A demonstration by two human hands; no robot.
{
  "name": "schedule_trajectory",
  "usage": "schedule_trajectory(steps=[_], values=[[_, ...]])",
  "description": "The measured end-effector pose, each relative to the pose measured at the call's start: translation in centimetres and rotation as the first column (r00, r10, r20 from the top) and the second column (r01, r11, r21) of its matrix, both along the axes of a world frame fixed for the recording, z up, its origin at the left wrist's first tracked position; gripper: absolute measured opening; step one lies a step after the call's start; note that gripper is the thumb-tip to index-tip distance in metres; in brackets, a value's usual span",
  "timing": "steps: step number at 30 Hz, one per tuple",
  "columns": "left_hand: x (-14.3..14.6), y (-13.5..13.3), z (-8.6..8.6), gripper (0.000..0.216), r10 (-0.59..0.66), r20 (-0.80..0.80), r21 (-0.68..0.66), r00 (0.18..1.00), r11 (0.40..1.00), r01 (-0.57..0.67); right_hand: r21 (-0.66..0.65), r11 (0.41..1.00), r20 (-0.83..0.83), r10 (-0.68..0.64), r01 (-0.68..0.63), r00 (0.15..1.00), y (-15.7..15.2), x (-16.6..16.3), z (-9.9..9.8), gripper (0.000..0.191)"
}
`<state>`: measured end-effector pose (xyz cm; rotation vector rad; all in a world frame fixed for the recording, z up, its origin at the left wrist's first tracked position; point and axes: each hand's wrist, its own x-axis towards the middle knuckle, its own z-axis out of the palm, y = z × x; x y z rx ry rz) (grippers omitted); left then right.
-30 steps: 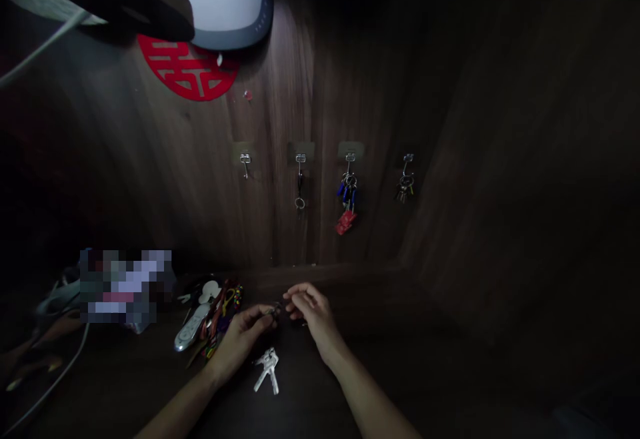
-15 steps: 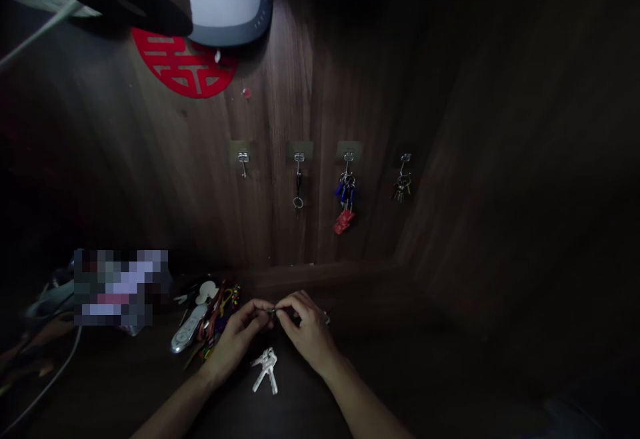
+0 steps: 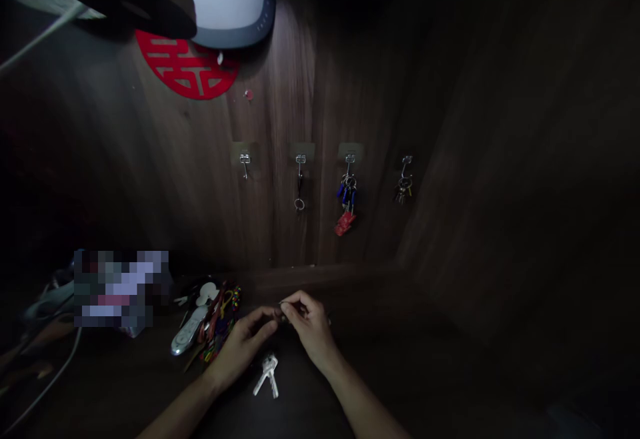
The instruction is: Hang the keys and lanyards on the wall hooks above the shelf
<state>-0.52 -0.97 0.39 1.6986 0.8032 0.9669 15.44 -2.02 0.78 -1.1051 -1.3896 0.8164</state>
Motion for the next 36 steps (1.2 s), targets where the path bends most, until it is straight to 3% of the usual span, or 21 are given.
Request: schedule_trajectory(steps=[8, 17, 21, 24, 29, 36], values=[[-0.1, 0.3, -0.7, 0.024, 0.130, 0.057, 0.029, 0.990, 0.991, -0.132, 0.003, 0.999, 0.052, 0.036, -0.036, 0.998, -0.1, -0.2, -0.3, 0.022], [-0.1, -0.3, 0.2, 0.028, 0.137, 0.003, 0.046, 0.991, 0.989, -0.137, 0.081, 0.997, 0.184, -0.031, 0.016, 0.982, -0.4, -0.1, 0.2, 0.013], [-0.1, -0.2, 0.4, 0.031, 0.153, -0.030, 0.024, 0.988, 0.988, -0.153, 0.077, 0.995, 0.157, -0.081, 0.069, 0.984, -0.5, 0.4, 0.8, 0.015], [0.0, -0.2, 0.4, 0.034, 0.159, -0.054, -0.004, 0.986, 0.987, -0.160, 0.096, 0.982, 0.046, -0.166, 0.161, 0.985, -0.3, 1.7, 1.6, 0.018], [0.3, 0.0, 0.0, 0.041, 0.135, -0.111, -0.027, 0.985, 0.990, -0.139, 0.129, 0.914, -0.127, -0.369, 0.384, 0.921, 0.9, 6.2, 3.9, 0.022], [0.7, 0.3, -0.9, 0.044, 0.083, -0.155, -0.028, 0.984, 0.996, -0.088, 0.200, 0.749, -0.300, -0.567, 0.632, 0.767, 3.2, 13.7, 8.6, 0.022]])
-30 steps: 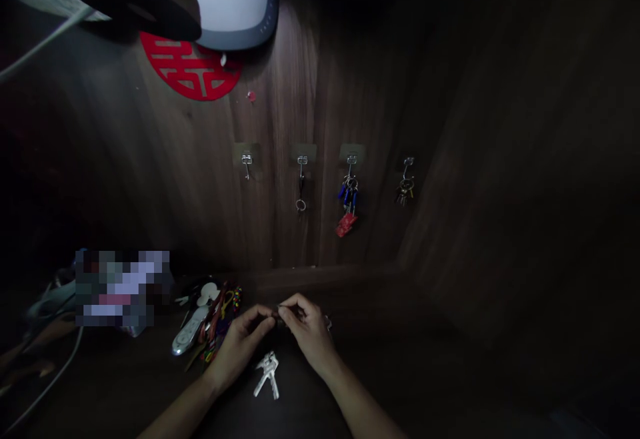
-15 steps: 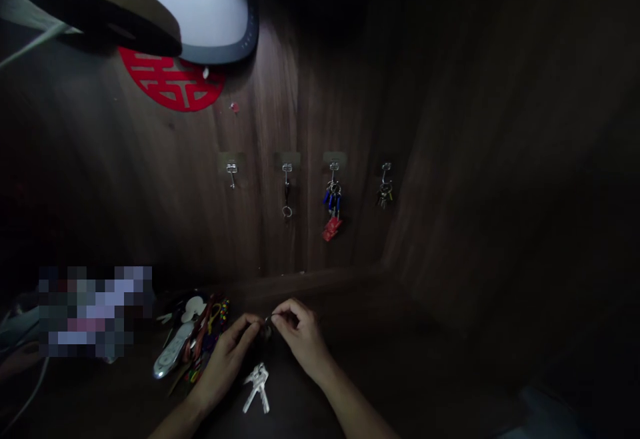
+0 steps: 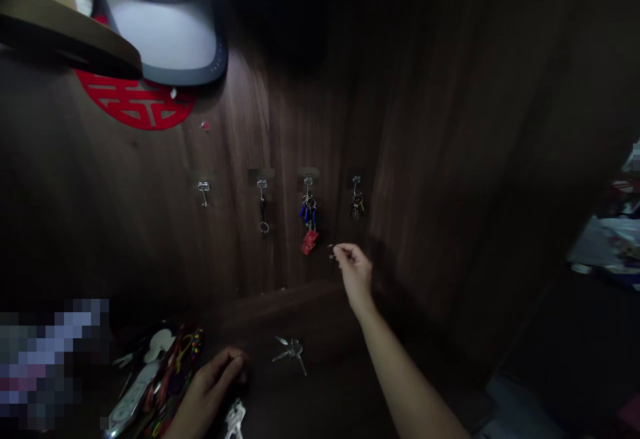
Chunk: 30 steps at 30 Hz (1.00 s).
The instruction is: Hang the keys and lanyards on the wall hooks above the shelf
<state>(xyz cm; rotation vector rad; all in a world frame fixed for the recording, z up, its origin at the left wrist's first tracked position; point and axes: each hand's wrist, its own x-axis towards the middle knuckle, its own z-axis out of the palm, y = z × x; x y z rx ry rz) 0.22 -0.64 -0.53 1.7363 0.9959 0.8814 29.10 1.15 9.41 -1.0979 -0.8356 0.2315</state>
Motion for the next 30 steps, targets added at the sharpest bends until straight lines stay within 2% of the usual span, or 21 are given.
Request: schedule_trajectory(steps=[7, 12, 15, 18, 23, 30], values=[[0.4, -0.2, 0.0, 0.045, -0.003, -0.032, -0.005, 0.999, 1.000, 0.003, 0.122, 0.983, -0.116, -0.126, 0.140, 0.985, 2.8, 4.7, 5.2, 0.020], [0.3, -0.4, 0.3, 0.045, -0.020, -0.036, -0.008, 0.999, 1.000, 0.019, 0.137, 0.970, -0.174, -0.174, 0.199, 0.969, 4.9, 6.9, 8.5, 0.012], [0.3, -0.3, 0.3, 0.045, -0.031, -0.041, -0.013, 0.999, 0.999, 0.030, 0.121, 0.971, -0.194, -0.181, 0.207, 0.964, 5.9, 7.7, 9.7, 0.010], [0.4, -0.1, 0.3, 0.048, -0.042, -0.051, -0.029, 0.998, 0.999, 0.040, 0.094, 0.976, -0.202, -0.175, 0.196, 0.964, 6.7, 8.2, 9.9, 0.011], [0.5, 0.1, 0.1, 0.050, -0.047, -0.047, -0.045, 0.998, 0.998, 0.044, 0.057, 0.982, -0.204, -0.166, 0.181, 0.965, 7.0, 8.2, 9.3, 0.009], [0.3, -0.1, 0.3, 0.046, -0.041, -0.063, -0.012, 0.997, 0.999, 0.041, 0.044, 0.987, -0.212, -0.142, 0.155, 0.967, 5.7, 6.9, 6.6, 0.019]])
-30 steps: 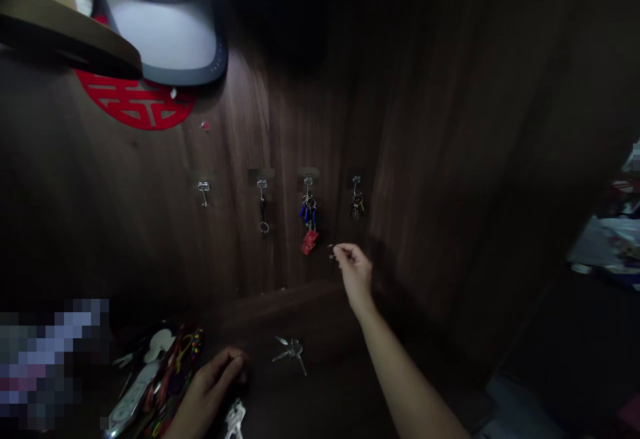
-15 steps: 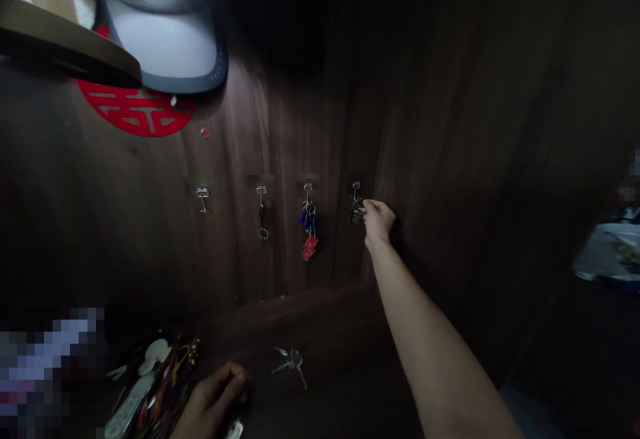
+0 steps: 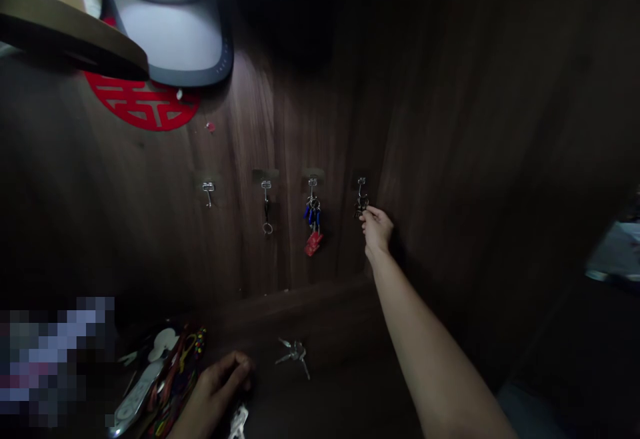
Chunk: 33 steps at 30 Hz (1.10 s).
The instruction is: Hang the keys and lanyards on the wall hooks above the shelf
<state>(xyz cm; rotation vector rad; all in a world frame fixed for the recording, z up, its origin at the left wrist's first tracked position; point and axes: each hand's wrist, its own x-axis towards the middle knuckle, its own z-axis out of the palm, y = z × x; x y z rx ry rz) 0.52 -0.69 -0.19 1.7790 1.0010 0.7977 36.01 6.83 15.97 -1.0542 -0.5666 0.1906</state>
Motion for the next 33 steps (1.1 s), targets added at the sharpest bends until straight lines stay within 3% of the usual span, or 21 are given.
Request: schedule_trajectory(steps=[10, 18, 20, 24, 30, 33], values=[[0.0, -0.7, 1.1, 0.040, -0.003, -0.047, 0.018, 0.999, 1.000, 0.003, -0.103, 0.981, -0.033, 0.164, -0.167, 0.986, -3.1, -3.8, -7.3, 0.032], [-0.3, -0.8, 1.2, 0.031, -0.045, -0.045, 0.036, 0.998, 0.998, 0.047, -0.289, 0.873, 0.006, 0.412, -0.393, 0.911, -6.0, -8.4, -12.2, 0.028], [-0.3, -0.9, 1.2, 0.026, -0.058, -0.054, 0.042, 0.997, 0.997, 0.060, -0.384, 0.792, 0.045, 0.530, -0.475, 0.847, -6.7, -9.5, -12.9, 0.023], [-0.4, -0.8, 1.0, 0.020, -0.064, -0.029, 0.044, 0.997, 0.997, 0.066, -0.618, 0.586, 0.219, 0.769, -0.525, 0.600, -8.0, -11.3, -13.9, 0.014], [-0.8, 0.0, 0.0, 0.022, 0.010, 0.141, 0.038, 0.990, 0.999, -0.015, -0.728, 0.540, 0.427, 0.839, -0.423, 0.337, -8.5, -12.1, -15.2, 0.028], [-0.8, 0.1, -0.3, 0.023, -0.012, 0.142, 0.046, 0.990, 0.999, 0.006, -0.736, 0.551, 0.466, 0.834, -0.393, 0.297, -8.4, -12.1, -15.5, 0.028]])
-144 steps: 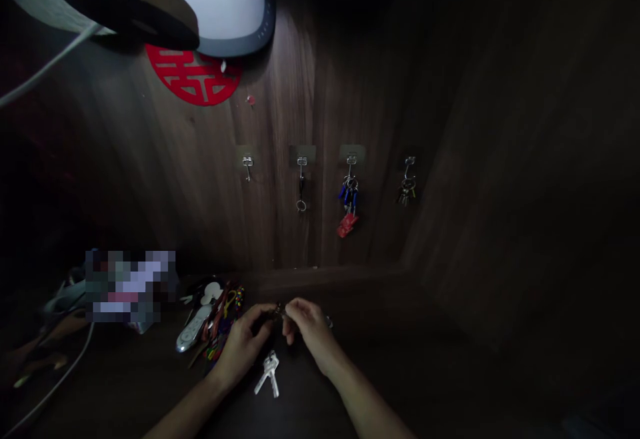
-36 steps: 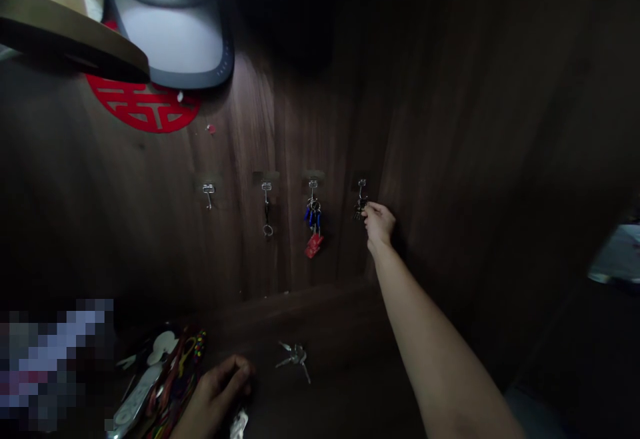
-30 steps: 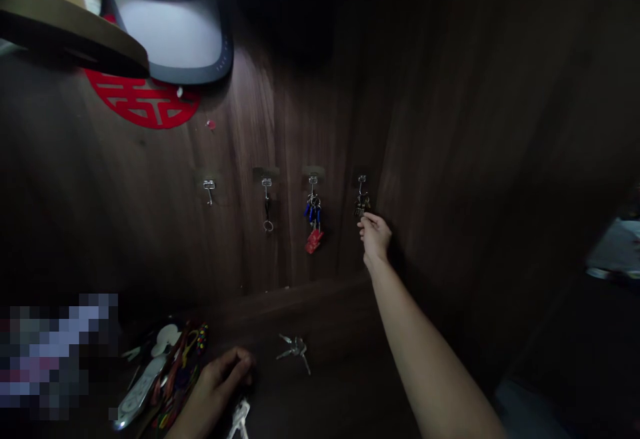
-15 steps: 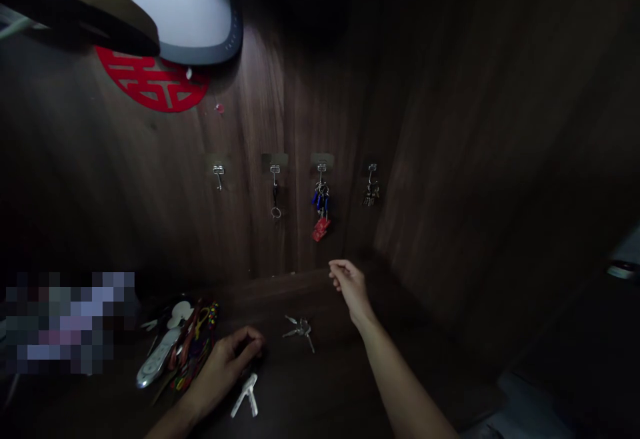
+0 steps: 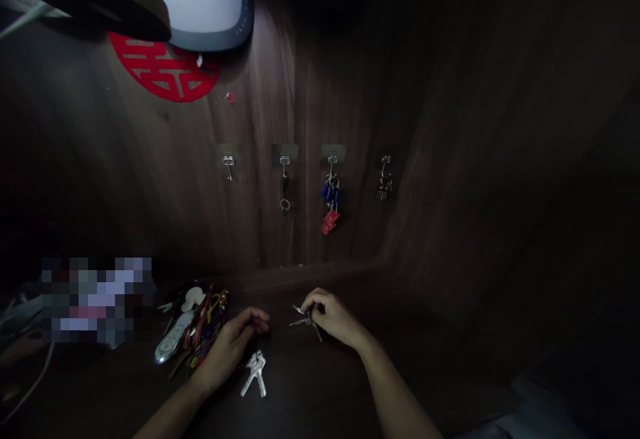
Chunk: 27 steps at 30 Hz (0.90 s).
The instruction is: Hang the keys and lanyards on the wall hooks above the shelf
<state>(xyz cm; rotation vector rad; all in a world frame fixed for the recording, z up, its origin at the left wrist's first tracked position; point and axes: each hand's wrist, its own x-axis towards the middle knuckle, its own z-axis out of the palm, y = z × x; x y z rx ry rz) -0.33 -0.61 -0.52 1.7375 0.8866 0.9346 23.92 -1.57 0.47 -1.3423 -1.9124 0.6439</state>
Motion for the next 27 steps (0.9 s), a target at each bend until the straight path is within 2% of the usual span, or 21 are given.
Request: schedule_trajectory(steps=[5, 10, 19, 23, 27], values=[[0.1, -0.3, 0.3, 0.022, -0.011, -0.050, -0.004, 0.999, 1.000, 0.011, 0.037, 0.997, 0.011, -0.074, 0.074, 0.997, 0.2, -0.5, -0.3, 0.020], [0.2, -0.5, 0.7, 0.018, -0.007, -0.098, 0.028, 0.995, 1.000, 0.010, 0.094, 0.995, -0.048, -0.041, 0.045, 0.998, 0.1, -2.1, -0.6, 0.013], [0.1, -0.4, 0.8, 0.027, 0.025, -0.115, 0.130, 0.993, 0.992, -0.010, -0.116, 0.992, -0.355, -0.003, -0.041, 0.935, -0.1, -5.3, -0.4, 0.012], [0.1, -0.4, 0.9, 0.033, 0.008, -0.123, 0.133, 0.992, 0.991, 0.008, -0.136, 0.988, -0.445, -0.002, -0.066, 0.896, -0.2, -6.0, 0.4, 0.018], [0.1, -0.5, 1.2, 0.026, -0.026, -0.139, 0.120, 0.990, 0.992, 0.043, -0.145, 0.988, -0.544, -0.029, -0.060, 0.838, -0.1, -6.0, 0.5, 0.023]])
